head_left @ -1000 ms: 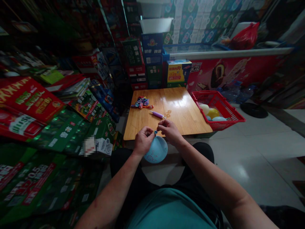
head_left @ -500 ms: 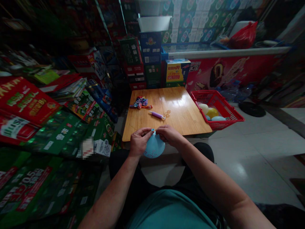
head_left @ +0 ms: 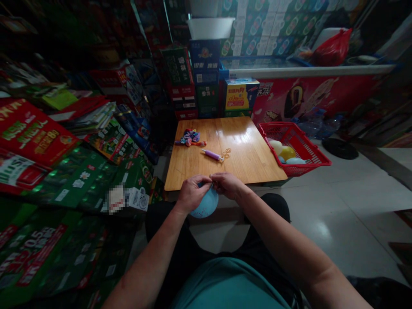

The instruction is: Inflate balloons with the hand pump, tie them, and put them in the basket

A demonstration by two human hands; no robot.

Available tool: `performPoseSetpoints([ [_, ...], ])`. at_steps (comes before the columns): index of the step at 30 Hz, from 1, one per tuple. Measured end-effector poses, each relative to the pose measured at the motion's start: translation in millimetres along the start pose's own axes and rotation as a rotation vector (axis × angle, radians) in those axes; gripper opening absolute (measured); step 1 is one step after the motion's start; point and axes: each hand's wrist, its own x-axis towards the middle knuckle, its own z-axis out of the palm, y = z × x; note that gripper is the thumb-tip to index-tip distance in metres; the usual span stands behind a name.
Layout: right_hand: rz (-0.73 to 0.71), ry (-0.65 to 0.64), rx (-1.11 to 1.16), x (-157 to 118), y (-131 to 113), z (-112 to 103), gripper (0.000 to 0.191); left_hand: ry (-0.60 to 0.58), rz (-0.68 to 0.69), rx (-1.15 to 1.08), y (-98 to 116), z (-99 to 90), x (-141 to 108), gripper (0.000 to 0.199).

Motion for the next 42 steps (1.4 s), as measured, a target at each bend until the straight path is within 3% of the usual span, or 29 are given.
performPoseSetpoints([
  [3,-0.151,0.039,-0.140,2,3,0,0.021,0.058,-0.017,0.040,-1,3.4,0,0.005],
  [6,-0.304,0.083,-0.370,-2,2,4,0.022,0.122,-0.069,0.041,-5,5.2,2,0.012],
  [9,-0.464,0.119,-0.537,-10,-2,12,0.020,0.108,-0.100,0.008,-8,5.0,6,0.028],
  [12,-0.554,0.170,-0.585,-17,-4,20,0.021,0.053,-0.095,-0.041,-11,5.1,11,0.022],
  [16,-0.440,0.233,-0.387,-18,-2,21,0.022,0.093,-0.215,-0.276,-17,7.9,15,0.022],
  [20,-0.250,0.149,0.059,-14,0,8,0.021,0.101,-0.339,-0.539,-21,8.1,14,0.033],
  [23,-0.067,0.100,0.251,-10,2,-3,0.019,0.077,-0.347,-0.576,-21,6.2,11,0.030],
  [28,0.097,0.066,0.257,-3,9,-12,0.016,0.063,-0.274,-0.423,-24,9.9,9,0.026],
  [35,0.203,0.040,0.238,8,12,-12,0.015,0.031,-0.013,-0.017,-14,13.5,8,0.014],
  [42,0.169,0.013,0.201,10,14,-15,0.021,-0.054,-0.079,-0.099,-19,8.3,11,0.019],
])
